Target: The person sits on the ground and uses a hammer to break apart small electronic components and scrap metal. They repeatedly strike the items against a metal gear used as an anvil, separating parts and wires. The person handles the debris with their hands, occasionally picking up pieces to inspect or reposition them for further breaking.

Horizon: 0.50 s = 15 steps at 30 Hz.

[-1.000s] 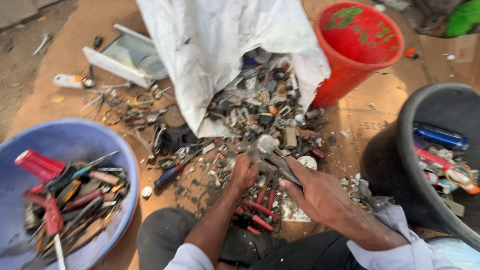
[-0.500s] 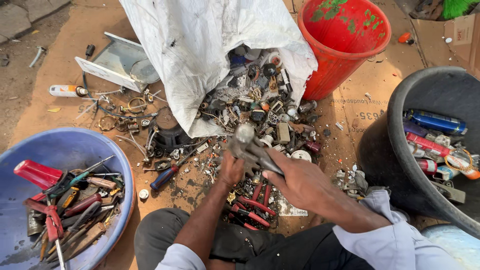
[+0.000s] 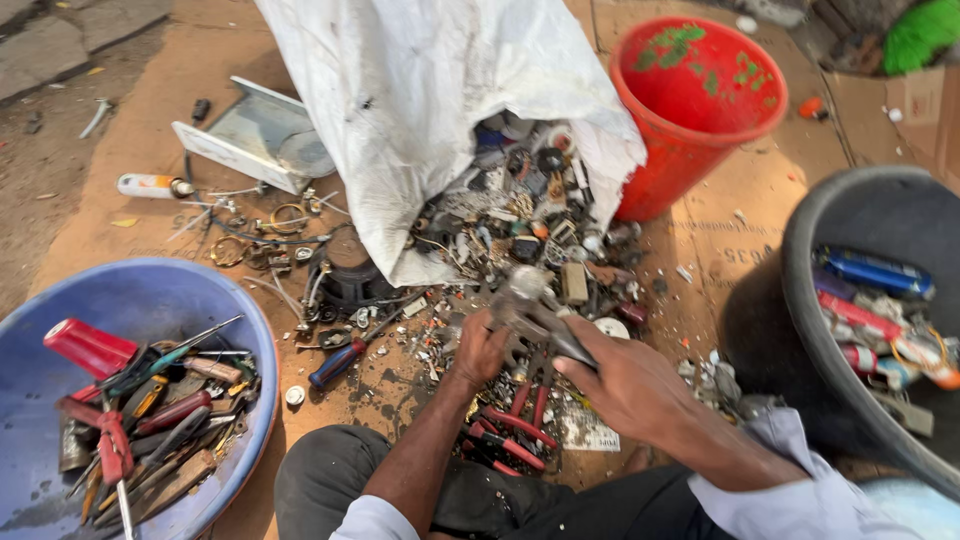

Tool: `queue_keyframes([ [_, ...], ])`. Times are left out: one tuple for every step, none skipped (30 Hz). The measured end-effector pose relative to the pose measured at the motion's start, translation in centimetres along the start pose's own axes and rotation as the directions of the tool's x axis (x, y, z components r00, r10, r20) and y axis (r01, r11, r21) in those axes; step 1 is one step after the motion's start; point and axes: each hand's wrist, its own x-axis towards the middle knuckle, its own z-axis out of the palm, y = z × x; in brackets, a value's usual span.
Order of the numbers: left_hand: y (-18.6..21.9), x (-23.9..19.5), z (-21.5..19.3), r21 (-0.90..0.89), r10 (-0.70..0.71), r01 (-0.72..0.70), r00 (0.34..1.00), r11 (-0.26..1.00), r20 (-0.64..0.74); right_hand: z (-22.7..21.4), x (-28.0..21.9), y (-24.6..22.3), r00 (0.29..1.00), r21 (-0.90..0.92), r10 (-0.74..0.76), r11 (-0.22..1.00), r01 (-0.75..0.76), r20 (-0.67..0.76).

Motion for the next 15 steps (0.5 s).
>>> queue_keyframes([
  [0.5,-0.2,-0.3,0.027,-0.093,0.093,0.996,0.995,-0.003,-0.1,-0.3,-0.1,0.999,0.060,0.029,0.998,-0.030,0.021],
  [0.9,-0.4,-0.5,0.055,-0.178,0.178,0.984,0.982,-0.011,-0.6,-1.0,0.0,0.997,0.118,0.058,0.991,-0.062,0.044],
  [0.9,0.1,-0.4,0.103,-0.309,0.308,0.951,0.946,0.000,-1.3,-1.3,0.0,0.994,0.173,0.096,0.979,-0.104,0.057],
  [0.8,0.4,-0.3,0.069,-0.309,0.308,0.951,0.949,0.009,-2.1,-2.1,0.0,0.995,0.267,0.073,0.962,-0.052,-0.070],
  [0.7,0.1,-0.3,0.037,-0.314,0.314,0.949,0.949,0.014,-2.8,-2.9,-0.3,0.980,0.353,0.062,0.935,0.010,-0.192],
  [0.5,-0.1,-0.3,0.004,-0.320,0.320,0.947,0.948,0.020,-3.5,-3.7,-0.5,0.932,0.327,0.061,0.943,0.064,-0.358],
  [0.2,-0.2,-0.3,0.018,-0.301,0.301,0.953,0.953,0.013,-4.3,-4.3,-0.8,0.856,0.293,0.056,0.949,0.114,-0.514],
  [0.0,-0.5,-0.1,0.032,-0.283,0.283,0.959,0.959,0.007,-4.4,-4.1,-1.4,0.808,0.377,0.024,0.892,0.248,-0.589],
  [-0.3,-0.4,-0.3,0.052,-0.260,0.259,0.966,0.964,0.000,-4.3,-4.0,-1.9,0.748,0.442,0.004,0.809,0.387,-0.664],
  [-0.6,-0.3,-0.4,0.083,-0.275,0.275,0.961,0.958,-0.006,-3.9,-3.2,-2.2,0.781,0.427,-0.043,0.818,0.386,-0.623],
  [-0.8,-0.5,-0.3,0.110,-0.295,0.294,0.955,0.950,-0.001,-3.3,-2.9,-2.3,0.811,0.414,-0.078,0.829,0.375,-0.579],
  [-0.9,-0.7,-0.1,0.137,-0.315,0.312,0.949,0.940,0.005,-2.1,-1.5,-2.4,0.914,0.294,-0.109,0.926,0.236,-0.392],
  [-0.9,-0.5,0.1,0.070,-0.305,0.303,0.952,0.950,0.015,-1.1,-0.3,-2.4,0.977,0.127,-0.100,0.984,0.124,-0.187],
  [-0.9,-0.2,0.2,0.003,-0.294,0.294,0.955,0.956,0.025,-0.4,0.3,-2.0,0.999,-0.066,-0.042,0.997,0.043,0.019],
  [-1.1,0.6,0.7,-0.073,-0.274,0.277,0.960,0.958,0.049,-0.1,0.5,-1.2,1.000,-0.061,0.013,0.998,-0.012,0.027],
])
